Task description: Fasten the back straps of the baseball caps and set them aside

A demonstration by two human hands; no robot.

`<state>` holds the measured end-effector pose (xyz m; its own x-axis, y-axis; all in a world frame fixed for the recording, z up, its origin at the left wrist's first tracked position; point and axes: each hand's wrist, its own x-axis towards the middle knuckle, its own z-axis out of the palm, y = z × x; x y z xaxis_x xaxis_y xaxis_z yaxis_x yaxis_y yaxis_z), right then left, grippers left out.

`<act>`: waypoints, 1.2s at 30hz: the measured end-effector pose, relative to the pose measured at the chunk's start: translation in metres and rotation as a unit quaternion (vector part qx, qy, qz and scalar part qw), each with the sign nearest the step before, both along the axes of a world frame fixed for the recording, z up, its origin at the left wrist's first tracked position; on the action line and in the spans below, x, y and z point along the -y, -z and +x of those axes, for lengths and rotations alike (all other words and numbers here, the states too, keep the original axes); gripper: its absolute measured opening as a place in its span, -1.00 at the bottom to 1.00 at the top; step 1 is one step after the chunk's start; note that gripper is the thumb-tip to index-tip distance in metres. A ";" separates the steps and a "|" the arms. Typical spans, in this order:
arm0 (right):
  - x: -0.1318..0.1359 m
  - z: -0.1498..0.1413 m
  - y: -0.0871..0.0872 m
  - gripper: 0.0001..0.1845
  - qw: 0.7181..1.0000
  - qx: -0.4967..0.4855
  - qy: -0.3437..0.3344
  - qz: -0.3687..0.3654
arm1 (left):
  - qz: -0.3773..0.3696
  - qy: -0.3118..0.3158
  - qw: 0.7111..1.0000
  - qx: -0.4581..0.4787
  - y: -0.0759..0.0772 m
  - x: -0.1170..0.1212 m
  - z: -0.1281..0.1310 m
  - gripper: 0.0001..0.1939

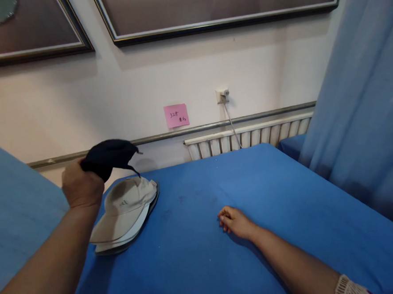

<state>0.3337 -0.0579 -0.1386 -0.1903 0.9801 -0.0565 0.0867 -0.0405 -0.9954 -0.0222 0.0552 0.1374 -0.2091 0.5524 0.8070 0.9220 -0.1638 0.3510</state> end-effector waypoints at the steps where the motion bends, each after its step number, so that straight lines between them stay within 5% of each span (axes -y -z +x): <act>1: -0.001 -0.001 0.001 -0.93 1.000 -0.003 0.010 0.003 | 0.047 0.013 0.999 0.019 0.000 0.001 0.011 -0.58; 4: -0.004 -0.002 0.003 -0.68 0.998 -0.016 0.057 0.027 | 0.078 0.053 0.994 0.046 0.023 0.010 0.053 -0.59; 7: -0.004 0.002 -0.004 -0.30 0.977 -0.054 0.154 0.139 | 0.042 0.127 0.988 0.074 0.070 0.029 0.098 -0.67; 10: 0.001 0.010 -0.020 -0.05 0.943 -0.059 0.220 0.242 | 0.010 0.317 0.939 0.136 0.121 0.048 0.134 -0.67; 12: 0.004 0.017 -0.030 -0.03 0.929 -0.040 0.236 0.283 | -0.021 0.384 0.909 0.162 0.149 0.057 0.151 -0.75; 15: 0.008 0.028 -0.038 -0.27 0.901 0.012 0.233 0.365 | -0.066 0.405 0.889 0.204 0.177 0.057 0.163 -0.82; 19: 0.009 0.035 -0.039 -0.51 0.875 0.067 0.177 0.445 | -0.028 0.386 0.890 0.239 0.195 0.041 0.160 -0.87; 25: 0.009 0.028 -0.040 -0.58 0.879 0.203 0.134 0.411 | -0.066 0.254 0.963 0.062 0.203 0.005 0.149 -0.68; 31: 0.000 0.023 -0.031 -0.55 0.865 0.420 0.062 0.269 | -0.194 0.260 0.946 0.009 0.218 -0.018 0.146 -0.60; 36: 0.002 0.026 -0.024 -0.59 0.871 0.426 0.031 0.244 | -0.258 0.246 0.934 0.014 0.227 -0.005 0.129 -0.49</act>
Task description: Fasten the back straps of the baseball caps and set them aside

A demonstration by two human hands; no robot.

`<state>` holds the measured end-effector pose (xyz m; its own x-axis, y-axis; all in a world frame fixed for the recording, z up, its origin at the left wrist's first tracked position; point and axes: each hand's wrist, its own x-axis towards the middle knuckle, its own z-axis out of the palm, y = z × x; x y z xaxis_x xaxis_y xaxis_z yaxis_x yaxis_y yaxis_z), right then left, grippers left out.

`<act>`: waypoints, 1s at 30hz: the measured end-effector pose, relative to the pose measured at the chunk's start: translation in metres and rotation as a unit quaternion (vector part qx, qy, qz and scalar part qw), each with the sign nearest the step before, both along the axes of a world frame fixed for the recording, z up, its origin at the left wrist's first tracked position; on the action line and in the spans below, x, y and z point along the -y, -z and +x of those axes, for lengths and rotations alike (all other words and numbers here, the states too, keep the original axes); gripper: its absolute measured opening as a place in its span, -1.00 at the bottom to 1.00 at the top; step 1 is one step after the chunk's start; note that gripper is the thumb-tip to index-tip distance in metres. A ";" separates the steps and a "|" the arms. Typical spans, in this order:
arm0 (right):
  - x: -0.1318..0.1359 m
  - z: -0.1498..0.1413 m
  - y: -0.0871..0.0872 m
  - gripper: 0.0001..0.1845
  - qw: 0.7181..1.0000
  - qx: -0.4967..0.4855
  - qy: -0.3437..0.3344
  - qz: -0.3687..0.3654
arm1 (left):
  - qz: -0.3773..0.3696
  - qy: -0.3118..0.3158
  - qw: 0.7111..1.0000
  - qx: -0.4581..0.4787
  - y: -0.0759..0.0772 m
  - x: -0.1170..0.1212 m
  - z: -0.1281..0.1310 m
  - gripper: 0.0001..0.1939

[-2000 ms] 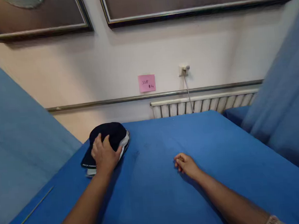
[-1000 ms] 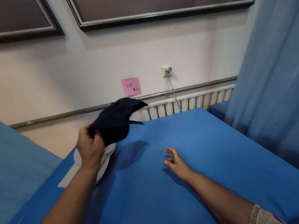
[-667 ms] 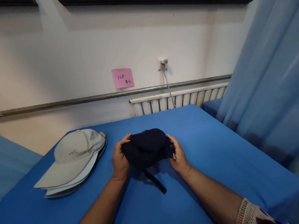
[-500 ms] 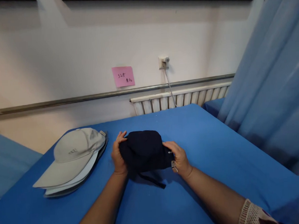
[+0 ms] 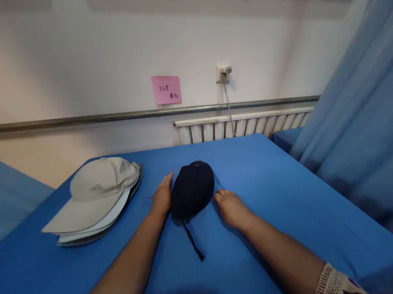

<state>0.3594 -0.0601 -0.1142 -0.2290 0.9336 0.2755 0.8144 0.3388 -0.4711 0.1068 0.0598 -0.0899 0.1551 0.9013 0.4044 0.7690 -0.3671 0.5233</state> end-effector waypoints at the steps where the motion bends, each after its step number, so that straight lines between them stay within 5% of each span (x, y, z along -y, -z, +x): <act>1: 0.002 0.001 -0.001 -0.61 1.000 -0.014 0.000 -0.004 | -0.004 -0.014 1.000 0.005 -0.001 0.006 -0.006 -0.47; 4: 0.009 0.001 -0.009 -0.62 0.998 -0.055 -0.033 -0.003 | 0.000 -0.049 0.998 0.028 -0.008 0.033 -0.023 -0.50; 7: 0.021 -0.006 -0.018 -0.61 0.985 -0.089 -0.147 0.020 | 0.020 -0.044 0.997 0.052 -0.016 0.068 -0.031 -0.65; 11: 0.036 -0.024 -0.024 -0.55 0.965 -0.097 -0.243 0.033 | 0.017 0.128 0.991 0.035 -0.018 0.110 -0.021 -0.77; 15: 0.035 -0.031 -0.018 -0.43 0.974 -0.112 -0.194 0.042 | -0.030 0.227 0.973 0.003 -0.013 0.124 -0.004 -0.73; 21: 0.015 -0.018 0.007 -0.44 0.985 -0.162 -0.047 0.034 | -0.076 0.240 0.967 -0.042 -0.004 0.116 0.004 -0.68; 30: 0.012 -0.018 0.012 -0.45 0.991 -0.125 -0.047 0.004 | -0.040 0.231 0.970 -0.064 0.009 0.108 0.005 -0.64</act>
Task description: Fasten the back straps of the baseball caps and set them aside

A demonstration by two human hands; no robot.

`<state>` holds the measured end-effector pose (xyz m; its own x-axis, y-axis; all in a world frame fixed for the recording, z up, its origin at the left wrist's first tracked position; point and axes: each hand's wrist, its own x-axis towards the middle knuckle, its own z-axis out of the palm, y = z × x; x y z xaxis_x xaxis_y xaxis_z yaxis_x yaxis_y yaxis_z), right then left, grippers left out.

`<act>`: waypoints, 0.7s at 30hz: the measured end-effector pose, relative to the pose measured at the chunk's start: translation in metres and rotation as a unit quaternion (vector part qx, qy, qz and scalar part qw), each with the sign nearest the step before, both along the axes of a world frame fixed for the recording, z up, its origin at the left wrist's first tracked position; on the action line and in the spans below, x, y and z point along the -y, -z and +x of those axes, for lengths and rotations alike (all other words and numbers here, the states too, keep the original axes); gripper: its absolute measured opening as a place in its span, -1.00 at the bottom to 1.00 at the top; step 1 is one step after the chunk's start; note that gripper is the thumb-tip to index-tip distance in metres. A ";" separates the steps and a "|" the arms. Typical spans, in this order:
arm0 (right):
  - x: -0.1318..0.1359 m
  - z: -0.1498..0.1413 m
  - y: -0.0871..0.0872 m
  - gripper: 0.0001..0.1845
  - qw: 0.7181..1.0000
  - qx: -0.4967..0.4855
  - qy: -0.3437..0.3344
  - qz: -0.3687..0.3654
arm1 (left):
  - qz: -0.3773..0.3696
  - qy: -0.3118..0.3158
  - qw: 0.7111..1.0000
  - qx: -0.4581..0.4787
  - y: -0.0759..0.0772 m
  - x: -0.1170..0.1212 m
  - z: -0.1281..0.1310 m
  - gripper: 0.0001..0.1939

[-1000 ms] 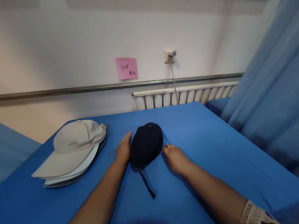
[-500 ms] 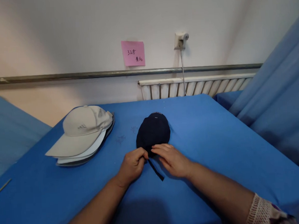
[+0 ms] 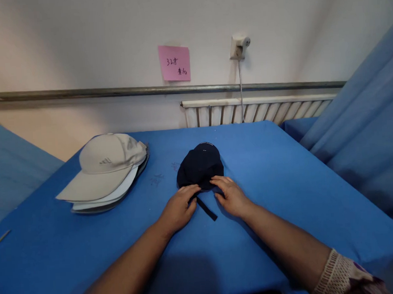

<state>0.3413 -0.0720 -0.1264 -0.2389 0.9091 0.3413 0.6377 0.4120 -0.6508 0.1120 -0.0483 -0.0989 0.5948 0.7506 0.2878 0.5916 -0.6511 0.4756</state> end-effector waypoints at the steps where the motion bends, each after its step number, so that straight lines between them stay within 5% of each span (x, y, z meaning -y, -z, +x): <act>1: 0.000 0.000 -0.001 -0.46 1.000 0.003 -0.002 -0.001 | -0.002 -0.005 1.000 -0.001 -0.001 0.000 0.002 -0.65; 7: 0.001 -0.002 -0.006 -0.59 0.999 -0.029 0.005 0.040 | -0.037 -0.083 0.996 -0.005 -0.003 -0.011 0.022 -0.78; 16: 0.015 -0.007 -0.024 -0.64 0.991 -0.080 -0.072 0.083 | -0.131 -0.101 0.981 0.097 -0.006 -0.004 0.027 -0.81; 21: 0.019 -0.008 -0.033 -0.61 0.990 -0.056 -0.111 0.059 | -0.333 -0.130 0.894 0.271 -0.015 0.008 0.029 -0.70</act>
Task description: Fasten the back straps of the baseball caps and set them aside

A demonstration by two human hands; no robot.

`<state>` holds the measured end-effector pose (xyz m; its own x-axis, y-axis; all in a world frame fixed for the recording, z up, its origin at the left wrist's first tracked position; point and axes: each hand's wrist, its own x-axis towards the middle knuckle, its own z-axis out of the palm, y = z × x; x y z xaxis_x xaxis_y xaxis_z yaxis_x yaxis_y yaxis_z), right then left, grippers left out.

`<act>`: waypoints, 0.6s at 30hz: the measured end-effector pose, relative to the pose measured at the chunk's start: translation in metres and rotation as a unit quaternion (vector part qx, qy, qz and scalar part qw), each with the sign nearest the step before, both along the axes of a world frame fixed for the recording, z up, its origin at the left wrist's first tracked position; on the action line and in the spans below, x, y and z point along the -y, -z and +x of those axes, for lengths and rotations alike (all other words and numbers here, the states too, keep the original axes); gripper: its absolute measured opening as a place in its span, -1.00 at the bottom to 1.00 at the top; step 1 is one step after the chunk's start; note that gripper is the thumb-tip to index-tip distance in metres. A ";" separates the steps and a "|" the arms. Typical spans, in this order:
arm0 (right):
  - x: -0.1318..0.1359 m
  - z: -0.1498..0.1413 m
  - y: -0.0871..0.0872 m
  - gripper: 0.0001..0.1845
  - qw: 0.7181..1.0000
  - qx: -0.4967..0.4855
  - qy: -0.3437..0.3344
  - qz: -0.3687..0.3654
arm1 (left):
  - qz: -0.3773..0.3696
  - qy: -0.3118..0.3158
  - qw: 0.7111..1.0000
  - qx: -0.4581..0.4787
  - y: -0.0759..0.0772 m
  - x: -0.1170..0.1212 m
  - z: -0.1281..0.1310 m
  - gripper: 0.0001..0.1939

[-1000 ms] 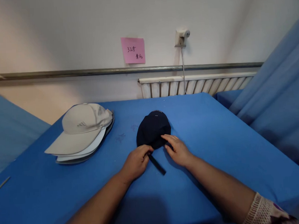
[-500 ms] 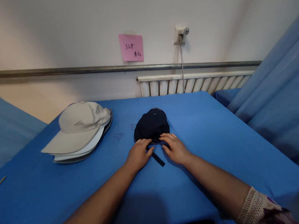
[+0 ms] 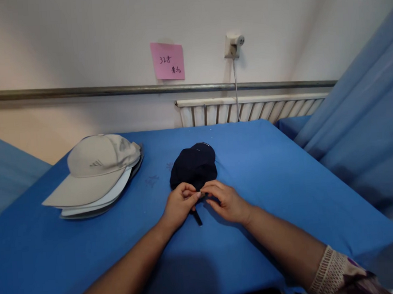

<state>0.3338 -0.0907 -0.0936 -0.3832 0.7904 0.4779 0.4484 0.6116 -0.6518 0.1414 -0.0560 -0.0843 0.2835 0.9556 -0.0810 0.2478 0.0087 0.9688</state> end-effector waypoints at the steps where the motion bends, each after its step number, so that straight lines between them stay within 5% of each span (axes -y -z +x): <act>1: 0.000 0.000 -0.001 -0.62 1.000 0.010 -0.002 -0.003 | -0.020 0.001 1.000 0.018 -0.001 0.001 0.000 -0.69; 9: -0.004 -0.003 0.008 -0.83 0.998 -0.004 0.043 -0.036 | -0.051 0.057 0.996 0.041 -0.006 0.002 0.000 -0.74; 18: -0.015 0.003 0.021 -0.79 0.986 -0.081 0.096 -0.111 | 0.041 0.040 0.998 -0.027 -0.022 -0.011 -0.032 -0.85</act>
